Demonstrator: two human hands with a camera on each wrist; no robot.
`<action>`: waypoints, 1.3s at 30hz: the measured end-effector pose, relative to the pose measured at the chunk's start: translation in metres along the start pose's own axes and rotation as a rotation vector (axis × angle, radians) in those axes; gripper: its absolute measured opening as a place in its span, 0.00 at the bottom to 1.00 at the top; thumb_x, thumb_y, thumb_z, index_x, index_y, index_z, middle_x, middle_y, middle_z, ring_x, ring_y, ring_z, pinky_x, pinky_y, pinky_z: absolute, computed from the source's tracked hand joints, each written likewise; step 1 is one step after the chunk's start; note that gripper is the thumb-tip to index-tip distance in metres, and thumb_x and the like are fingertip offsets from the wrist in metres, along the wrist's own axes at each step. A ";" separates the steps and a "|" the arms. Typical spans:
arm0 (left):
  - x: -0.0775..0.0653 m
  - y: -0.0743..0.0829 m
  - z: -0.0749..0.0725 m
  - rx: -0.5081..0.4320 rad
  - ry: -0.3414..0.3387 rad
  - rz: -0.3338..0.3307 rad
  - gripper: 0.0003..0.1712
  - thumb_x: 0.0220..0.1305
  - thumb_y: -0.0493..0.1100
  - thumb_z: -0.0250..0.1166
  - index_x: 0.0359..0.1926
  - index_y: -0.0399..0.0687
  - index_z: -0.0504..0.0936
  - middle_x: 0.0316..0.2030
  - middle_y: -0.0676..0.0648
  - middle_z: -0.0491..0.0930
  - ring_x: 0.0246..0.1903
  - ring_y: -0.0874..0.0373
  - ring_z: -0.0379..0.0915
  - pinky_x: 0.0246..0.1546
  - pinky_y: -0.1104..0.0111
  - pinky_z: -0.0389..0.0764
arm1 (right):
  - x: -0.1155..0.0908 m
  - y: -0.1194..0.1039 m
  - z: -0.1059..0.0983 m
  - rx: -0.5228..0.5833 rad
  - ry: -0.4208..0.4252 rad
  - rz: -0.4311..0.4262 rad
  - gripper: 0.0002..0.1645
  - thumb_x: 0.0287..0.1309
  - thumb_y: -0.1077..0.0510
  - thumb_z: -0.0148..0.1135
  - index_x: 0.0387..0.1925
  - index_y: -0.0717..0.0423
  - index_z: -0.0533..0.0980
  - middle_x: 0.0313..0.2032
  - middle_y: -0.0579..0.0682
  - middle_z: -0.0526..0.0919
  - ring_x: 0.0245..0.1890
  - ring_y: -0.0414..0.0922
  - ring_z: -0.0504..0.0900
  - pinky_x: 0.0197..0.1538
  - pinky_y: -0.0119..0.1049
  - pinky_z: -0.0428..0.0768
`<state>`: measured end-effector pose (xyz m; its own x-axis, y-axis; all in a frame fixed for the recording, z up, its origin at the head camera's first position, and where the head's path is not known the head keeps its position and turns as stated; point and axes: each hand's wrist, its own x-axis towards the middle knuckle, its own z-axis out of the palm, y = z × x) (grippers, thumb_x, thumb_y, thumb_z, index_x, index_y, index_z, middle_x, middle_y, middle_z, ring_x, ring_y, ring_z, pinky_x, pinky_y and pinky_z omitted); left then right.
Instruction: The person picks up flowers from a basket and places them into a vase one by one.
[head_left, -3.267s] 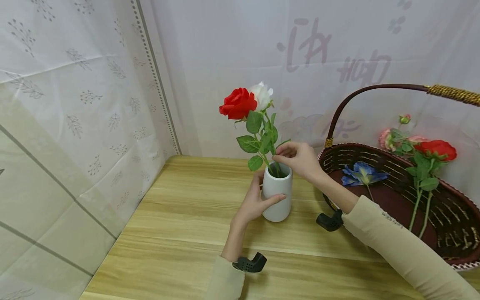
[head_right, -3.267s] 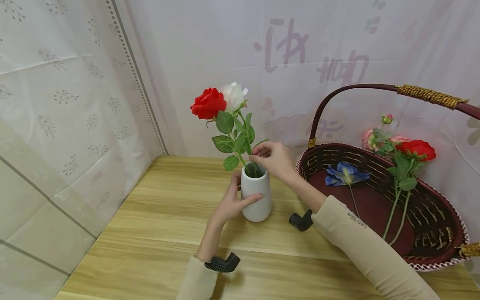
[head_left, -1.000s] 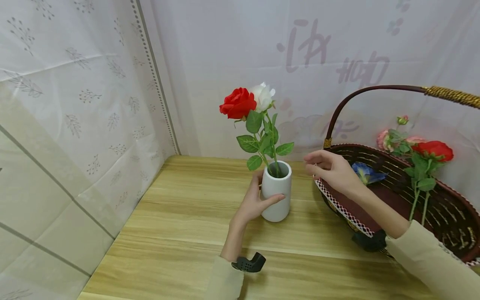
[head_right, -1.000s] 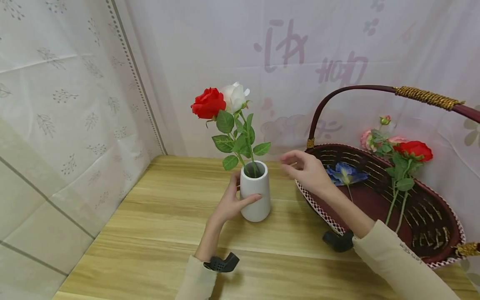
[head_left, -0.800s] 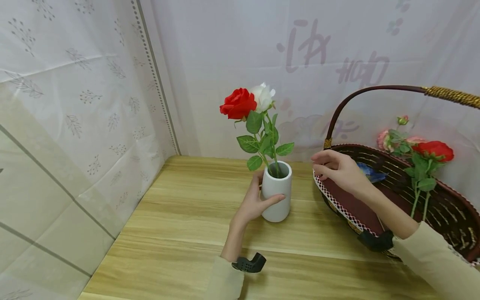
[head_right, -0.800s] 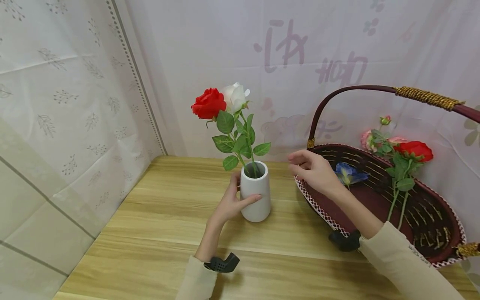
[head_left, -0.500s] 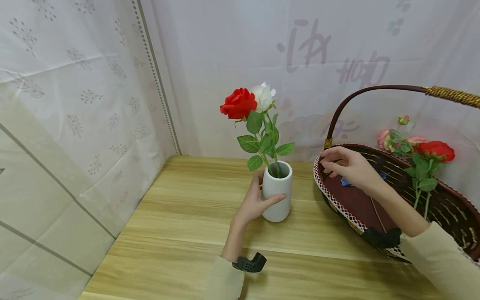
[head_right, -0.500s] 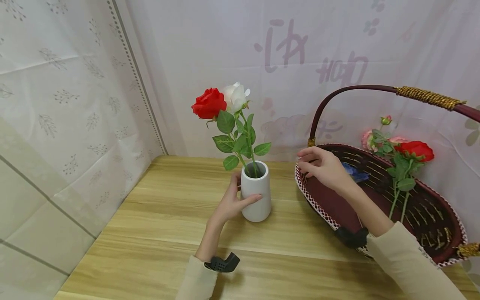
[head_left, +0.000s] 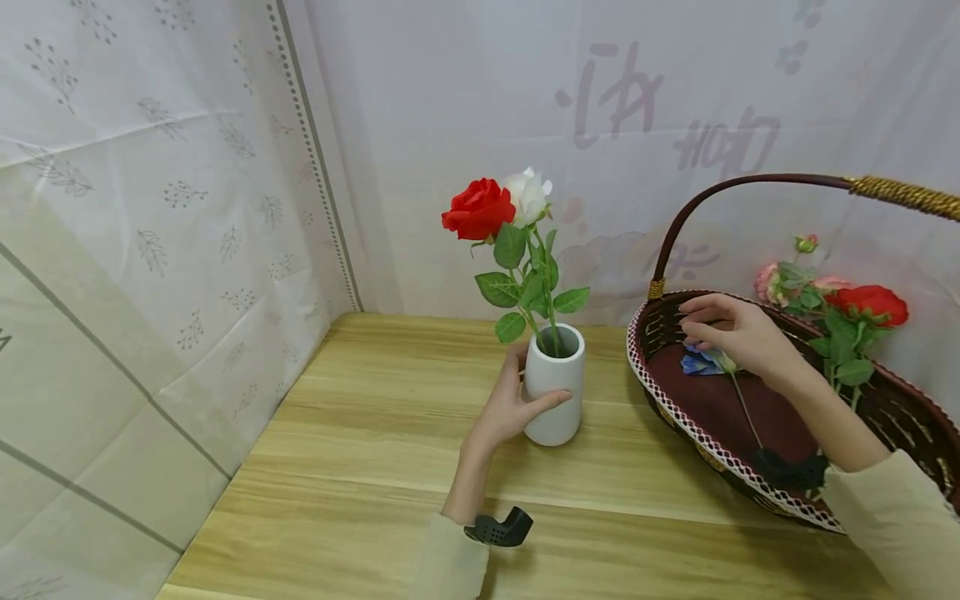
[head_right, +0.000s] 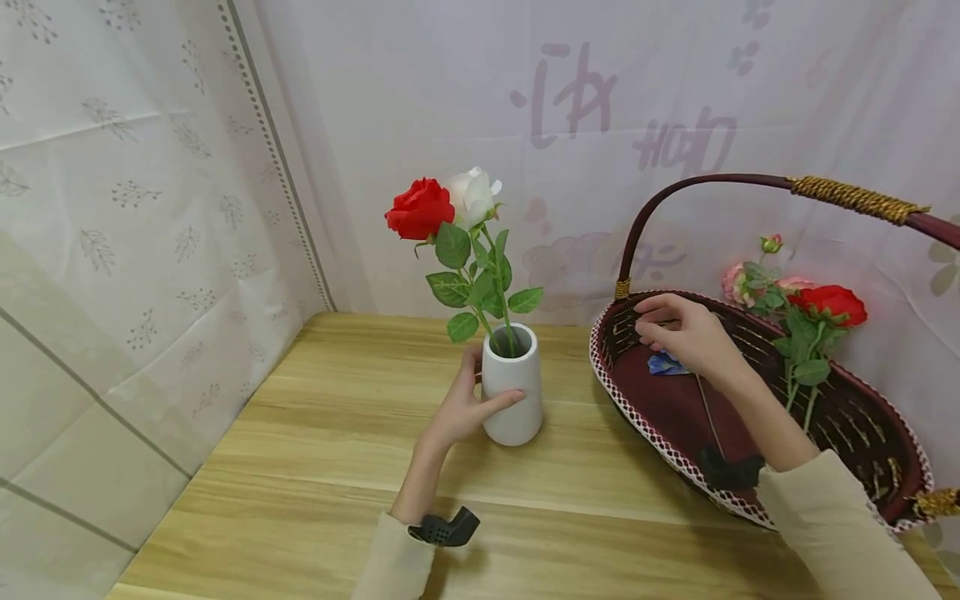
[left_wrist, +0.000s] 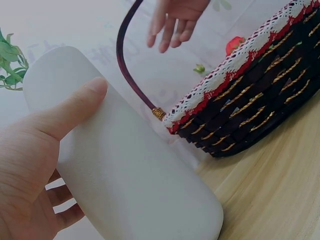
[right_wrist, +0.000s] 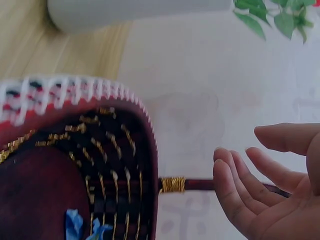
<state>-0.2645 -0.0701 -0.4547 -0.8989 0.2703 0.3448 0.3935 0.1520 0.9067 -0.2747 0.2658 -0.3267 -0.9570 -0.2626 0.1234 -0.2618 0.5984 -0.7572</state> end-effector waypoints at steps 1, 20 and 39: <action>0.000 0.000 0.000 0.001 0.000 -0.002 0.47 0.58 0.50 0.77 0.71 0.52 0.59 0.61 0.50 0.69 0.59 0.57 0.68 0.61 0.55 0.70 | 0.000 0.003 -0.002 -0.009 0.002 0.006 0.27 0.74 0.51 0.57 0.65 0.64 0.68 0.54 0.65 0.77 0.39 0.32 0.82 0.41 0.31 0.81; -0.001 -0.002 0.000 0.002 -0.006 -0.012 0.49 0.57 0.54 0.77 0.72 0.53 0.59 0.61 0.51 0.69 0.59 0.56 0.68 0.60 0.54 0.70 | 0.001 0.058 -0.026 -0.195 0.051 0.091 0.26 0.74 0.52 0.56 0.59 0.71 0.72 0.40 0.62 0.85 0.29 0.35 0.82 0.33 0.33 0.80; 0.000 -0.003 0.000 0.002 -0.002 -0.006 0.49 0.58 0.55 0.77 0.72 0.53 0.59 0.61 0.51 0.69 0.59 0.57 0.69 0.60 0.54 0.70 | -0.005 0.091 -0.038 -0.269 -0.070 0.282 0.28 0.72 0.52 0.58 0.52 0.79 0.75 0.26 0.50 0.85 0.27 0.47 0.84 0.31 0.41 0.81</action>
<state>-0.2654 -0.0707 -0.4579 -0.9010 0.2708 0.3389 0.3884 0.1555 0.9083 -0.2982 0.3506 -0.3718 -0.9877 -0.1048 -0.1163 -0.0222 0.8292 -0.5586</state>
